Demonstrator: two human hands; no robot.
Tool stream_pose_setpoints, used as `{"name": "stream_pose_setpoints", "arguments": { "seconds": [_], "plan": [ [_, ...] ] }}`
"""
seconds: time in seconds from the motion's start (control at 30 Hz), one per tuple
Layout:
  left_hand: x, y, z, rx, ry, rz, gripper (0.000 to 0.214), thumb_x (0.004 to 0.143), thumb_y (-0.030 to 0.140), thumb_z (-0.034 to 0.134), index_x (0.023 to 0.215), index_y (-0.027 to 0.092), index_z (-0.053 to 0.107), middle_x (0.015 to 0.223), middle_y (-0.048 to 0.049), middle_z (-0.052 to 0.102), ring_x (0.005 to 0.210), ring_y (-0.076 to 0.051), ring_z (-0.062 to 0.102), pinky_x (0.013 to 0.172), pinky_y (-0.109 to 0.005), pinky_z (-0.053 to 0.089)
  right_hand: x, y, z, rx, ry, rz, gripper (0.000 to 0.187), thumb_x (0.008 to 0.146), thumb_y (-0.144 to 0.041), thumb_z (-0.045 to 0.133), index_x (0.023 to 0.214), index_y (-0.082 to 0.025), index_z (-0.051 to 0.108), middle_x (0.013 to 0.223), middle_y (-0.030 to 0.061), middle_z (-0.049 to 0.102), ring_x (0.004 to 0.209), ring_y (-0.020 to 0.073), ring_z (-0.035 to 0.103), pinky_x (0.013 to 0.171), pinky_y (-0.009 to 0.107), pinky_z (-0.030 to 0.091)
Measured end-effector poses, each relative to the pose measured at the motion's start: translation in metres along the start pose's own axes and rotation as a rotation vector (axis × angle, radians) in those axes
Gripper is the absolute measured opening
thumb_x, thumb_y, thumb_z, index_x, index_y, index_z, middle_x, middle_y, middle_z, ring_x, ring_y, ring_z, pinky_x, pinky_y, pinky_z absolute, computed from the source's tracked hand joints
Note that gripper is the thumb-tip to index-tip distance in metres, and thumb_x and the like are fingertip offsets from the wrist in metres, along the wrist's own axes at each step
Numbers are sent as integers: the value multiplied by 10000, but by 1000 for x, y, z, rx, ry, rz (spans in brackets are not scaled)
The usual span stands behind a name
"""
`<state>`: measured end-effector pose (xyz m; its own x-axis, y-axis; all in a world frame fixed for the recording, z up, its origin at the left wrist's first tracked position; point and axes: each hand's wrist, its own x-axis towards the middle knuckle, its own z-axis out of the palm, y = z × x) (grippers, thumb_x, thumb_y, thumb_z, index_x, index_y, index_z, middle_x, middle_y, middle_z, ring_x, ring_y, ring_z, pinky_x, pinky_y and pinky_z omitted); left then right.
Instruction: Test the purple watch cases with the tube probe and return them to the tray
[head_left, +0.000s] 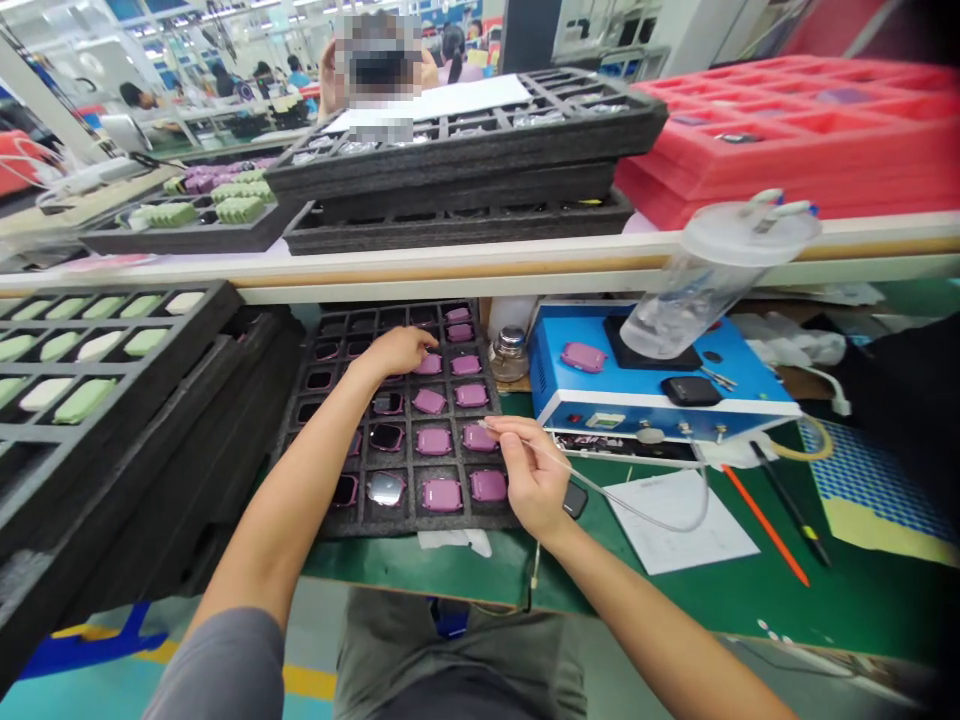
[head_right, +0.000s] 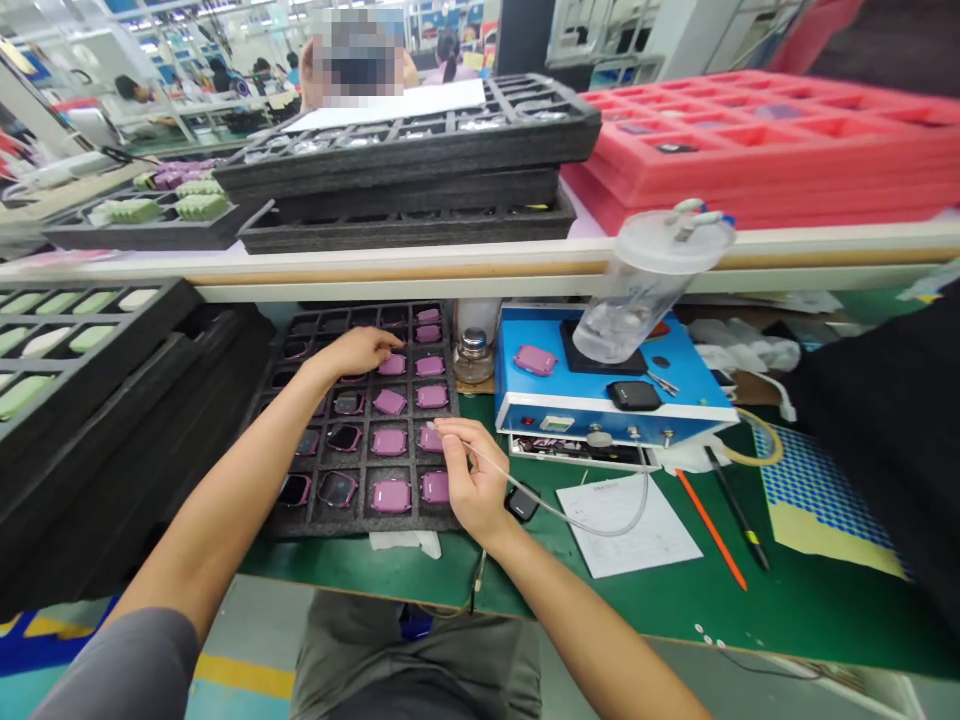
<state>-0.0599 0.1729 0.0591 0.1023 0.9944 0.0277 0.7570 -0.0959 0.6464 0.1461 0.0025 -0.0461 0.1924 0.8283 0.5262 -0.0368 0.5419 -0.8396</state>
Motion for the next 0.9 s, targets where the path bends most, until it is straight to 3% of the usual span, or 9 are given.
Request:
{"name": "stream_pose_setpoints", "arguments": {
  "seconds": [0.17, 0.33, 0.4, 0.5, 0.63, 0.7, 0.77, 0.9],
  "plan": [
    [11, -7, 13, 21, 59, -42, 412, 1020, 402, 684, 1349, 156, 646, 1368, -122, 654, 1183, -272, 681, 1001, -487, 602, 0, 0, -2, -16, -2, 4, 169, 1043, -301, 601, 1026, -244, 760, 1040, 79, 782, 1013, 220, 758, 861, 405, 663],
    [13, 7, 5, -36, 163, -42, 397, 1029, 404, 672, 1335, 151, 650, 1351, -122, 659, 1155, -247, 691, 996, -473, 605, 0, -1, -1, -29, -1, -15, 170, 1040, -302, 607, 1010, -239, 761, 1012, 76, 785, 981, 218, 757, 837, 398, 661],
    [-9, 16, 5, -44, 186, -15, 323, 977, 342, 742, 1220, 131, 713, 1234, -108, 721, 1115, -248, 706, 996, -455, 598, 1, -2, -1, -10, 12, -10, 171, 1042, -304, 603, 1024, -241, 761, 1021, 76, 783, 995, 219, 757, 846, 401, 666],
    [-74, 26, 25, -134, 206, 40, 212, 875, 202, 790, 1079, 145, 796, 1009, -75, 801, 960, -223, 742, 923, -354, 597, 0, -4, -1, 36, 41, 12, 178, 1048, -318, 593, 1052, -248, 756, 1055, 83, 781, 1030, 231, 761, 877, 428, 677],
    [-157, 34, 73, -667, 249, -54, 290, 810, 246, 810, 1080, 141, 800, 957, -84, 827, 803, -191, 767, 766, -284, 612, -1, -10, -1, 48, 43, -16, 170, 1052, -303, 585, 1063, -261, 749, 1088, 81, 786, 1061, 241, 772, 928, 462, 674],
    [-174, 36, 91, -809, 251, -114, 326, 769, 269, 846, 1062, 139, 788, 957, -92, 827, 817, -194, 776, 790, -295, 627, 0, -13, -1, 17, 32, -50, 167, 1051, -283, 585, 1055, -264, 751, 1085, 78, 795, 1073, 242, 779, 952, 466, 668],
    [-175, 37, 101, -870, 261, -128, 338, 744, 280, 869, 1040, 143, 781, 959, -94, 826, 836, -196, 779, 813, -303, 633, 1, -15, 0, -22, 36, -63, 174, 1052, -279, 582, 1041, -262, 754, 1067, 81, 802, 1070, 243, 784, 952, 462, 669],
    [-168, 36, 101, -867, 275, -124, 316, 744, 276, 867, 1022, 149, 785, 945, -86, 827, 830, -194, 781, 795, -291, 634, 2, -15, 2, -53, 35, -54, 176, 1053, -279, 581, 1034, -257, 754, 1058, 85, 808, 1071, 242, 790, 942, 457, 675]
  ]
}}
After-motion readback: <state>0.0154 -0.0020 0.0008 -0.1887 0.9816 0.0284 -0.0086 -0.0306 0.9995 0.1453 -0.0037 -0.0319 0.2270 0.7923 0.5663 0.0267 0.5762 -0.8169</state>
